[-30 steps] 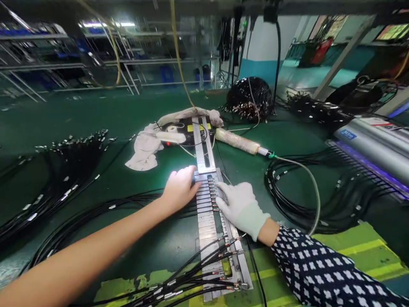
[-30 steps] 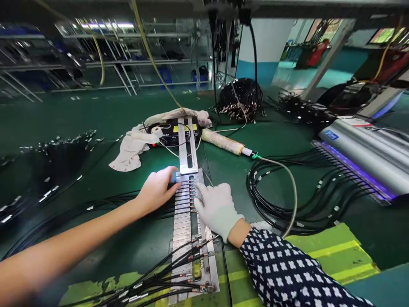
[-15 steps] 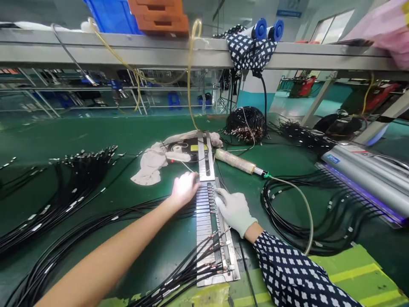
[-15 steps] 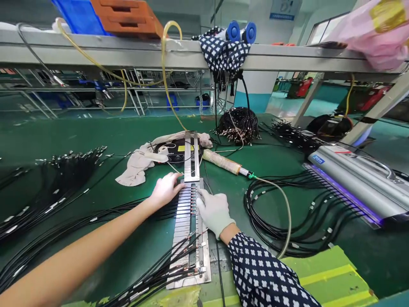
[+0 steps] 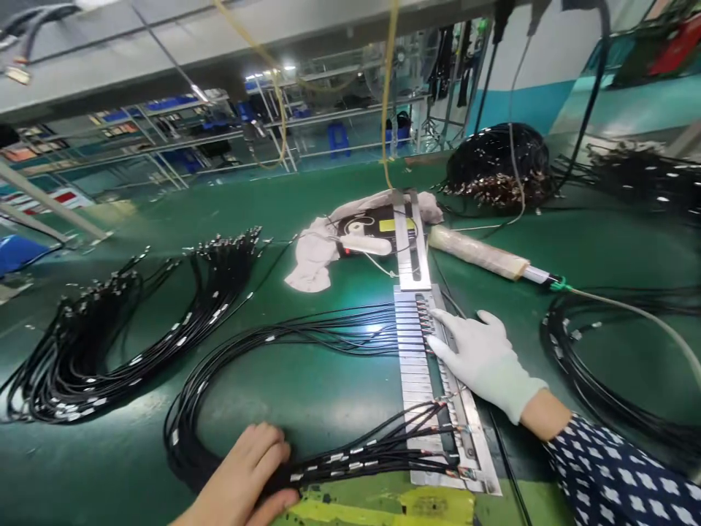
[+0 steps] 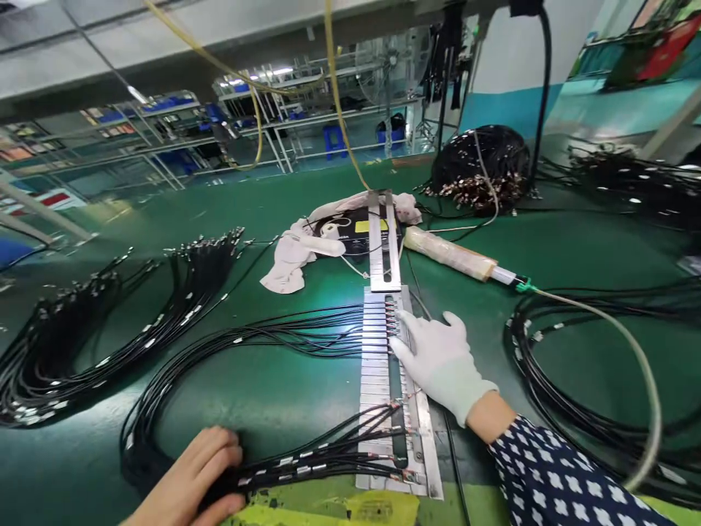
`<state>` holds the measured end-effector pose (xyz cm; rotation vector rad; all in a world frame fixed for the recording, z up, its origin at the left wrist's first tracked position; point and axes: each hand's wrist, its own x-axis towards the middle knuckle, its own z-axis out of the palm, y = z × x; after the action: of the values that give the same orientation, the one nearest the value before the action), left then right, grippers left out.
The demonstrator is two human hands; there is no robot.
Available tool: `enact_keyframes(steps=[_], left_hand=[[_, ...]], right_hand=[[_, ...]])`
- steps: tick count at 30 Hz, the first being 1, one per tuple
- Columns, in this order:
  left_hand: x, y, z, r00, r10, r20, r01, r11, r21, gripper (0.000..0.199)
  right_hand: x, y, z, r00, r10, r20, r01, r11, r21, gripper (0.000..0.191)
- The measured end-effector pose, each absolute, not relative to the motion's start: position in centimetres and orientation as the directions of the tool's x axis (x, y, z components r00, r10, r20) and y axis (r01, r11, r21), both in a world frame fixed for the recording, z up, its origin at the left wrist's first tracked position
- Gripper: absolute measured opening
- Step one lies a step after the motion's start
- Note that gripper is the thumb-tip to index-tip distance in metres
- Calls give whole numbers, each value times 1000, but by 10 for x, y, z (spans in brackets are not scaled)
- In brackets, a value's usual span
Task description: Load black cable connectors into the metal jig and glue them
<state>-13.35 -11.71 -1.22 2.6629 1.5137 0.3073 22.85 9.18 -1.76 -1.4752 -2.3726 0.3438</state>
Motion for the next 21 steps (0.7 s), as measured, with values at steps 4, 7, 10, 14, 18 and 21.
enact_keyframes(steps=[4, 7, 10, 14, 18, 21], left_hand=[[-165, -24, 5, 676, 736, 26, 726, -672, 143, 35], [-178, 27, 8, 753, 658, 14, 649, -745, 155, 40], [-166, 34, 10, 783, 622, 20, 610, -774, 172, 35], [-124, 1, 11, 711, 702, 51, 672, -699, 247, 39], [-94, -15, 11, 495, 867, -46, 715, -377, 588, 25], [-96, -7, 15, 454, 885, -103, 704, -286, 650, 31]], right_hand=[[231, 92, -21, -454, 877, 159, 808, 480, -340, 39], [232, 90, -21, -458, 872, 172, 808, 489, -330, 38], [232, 88, -19, -461, 868, 183, 803, 496, -329, 36], [231, 82, -15, -481, 855, 194, 786, 519, -337, 32], [231, 70, -11, -494, 847, 196, 766, 530, -363, 31], [238, 63, -4, -493, 848, 195, 749, 528, -400, 33]])
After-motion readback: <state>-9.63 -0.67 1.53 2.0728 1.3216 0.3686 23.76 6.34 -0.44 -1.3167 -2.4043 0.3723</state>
